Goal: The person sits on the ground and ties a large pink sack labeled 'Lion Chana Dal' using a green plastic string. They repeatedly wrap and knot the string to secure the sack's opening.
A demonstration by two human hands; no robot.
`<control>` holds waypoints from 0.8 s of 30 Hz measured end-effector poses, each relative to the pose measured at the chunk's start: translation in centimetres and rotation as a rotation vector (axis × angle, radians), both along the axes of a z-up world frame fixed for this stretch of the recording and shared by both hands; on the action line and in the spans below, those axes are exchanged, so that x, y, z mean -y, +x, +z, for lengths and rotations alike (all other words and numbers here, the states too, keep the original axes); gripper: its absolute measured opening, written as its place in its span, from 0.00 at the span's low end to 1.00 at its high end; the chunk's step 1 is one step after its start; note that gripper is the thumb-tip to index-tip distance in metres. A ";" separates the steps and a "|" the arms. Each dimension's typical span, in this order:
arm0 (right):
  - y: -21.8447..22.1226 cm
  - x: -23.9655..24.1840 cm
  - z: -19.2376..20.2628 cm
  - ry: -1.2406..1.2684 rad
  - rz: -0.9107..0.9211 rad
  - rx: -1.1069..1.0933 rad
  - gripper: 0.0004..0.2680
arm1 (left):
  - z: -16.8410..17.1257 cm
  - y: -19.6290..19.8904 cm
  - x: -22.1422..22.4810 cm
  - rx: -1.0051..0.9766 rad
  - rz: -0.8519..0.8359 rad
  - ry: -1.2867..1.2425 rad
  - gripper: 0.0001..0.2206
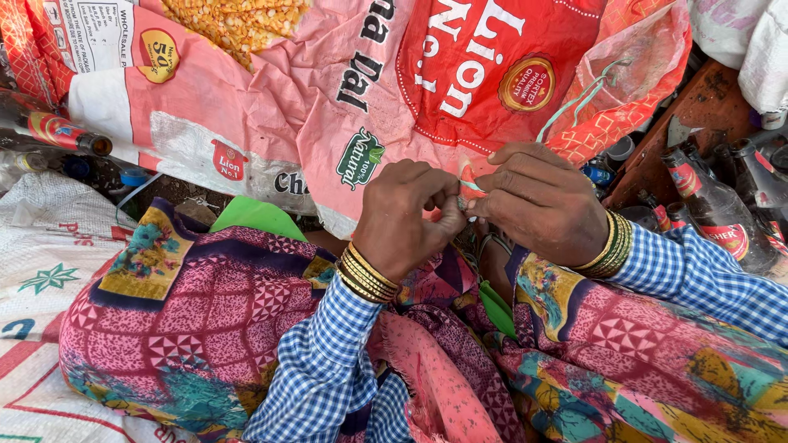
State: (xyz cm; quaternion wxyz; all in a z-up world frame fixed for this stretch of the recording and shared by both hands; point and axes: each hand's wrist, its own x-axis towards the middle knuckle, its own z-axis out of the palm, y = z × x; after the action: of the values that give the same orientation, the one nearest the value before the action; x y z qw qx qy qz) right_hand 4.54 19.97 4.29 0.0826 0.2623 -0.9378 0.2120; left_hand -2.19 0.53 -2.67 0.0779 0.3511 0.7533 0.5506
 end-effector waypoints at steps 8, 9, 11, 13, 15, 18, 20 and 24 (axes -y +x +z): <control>0.5 0.3 -0.5 -0.049 -0.146 -0.019 0.04 | 0.4 -0.2 0.3 0.405 0.065 -0.024 0.04; 0.5 0.3 -0.4 -0.080 -0.213 0.022 0.04 | 0.3 -0.1 0.2 0.416 0.067 -0.011 0.03; 0.4 0.4 -0.2 -0.081 -0.303 0.051 0.05 | 0.1 0.1 0.1 0.451 0.083 -0.027 0.03; 1.1 1.0 -0.5 -0.017 -0.345 0.024 0.07 | -0.7 0.9 -0.3 0.497 0.114 -0.077 0.03; 1.9 1.9 -1.0 -0.066 -0.372 0.066 0.07 | -1.0 1.8 -1.1 0.442 0.136 -0.106 0.04; 2.6 2.3 -2.3 -0.046 -0.425 0.104 0.07 | -1.5 2.4 -2.1 0.307 0.174 -0.164 0.05; 2.9 2.3 -3.7 -0.012 -0.445 0.099 0.07 | -2.5 2.5 -2.4 0.248 0.189 -0.183 0.05; 3.4 2.1 -7.0 0.006 -0.440 0.076 0.07 | -5.2 2.8 -2.9 0.261 0.182 -0.245 0.05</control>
State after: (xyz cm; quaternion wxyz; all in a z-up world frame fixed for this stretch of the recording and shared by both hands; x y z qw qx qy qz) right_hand 7.93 17.88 -2.70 0.0905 0.0435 -0.9755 0.1957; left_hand 0.59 3.41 -7.84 0.1671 0.1953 0.8269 0.5003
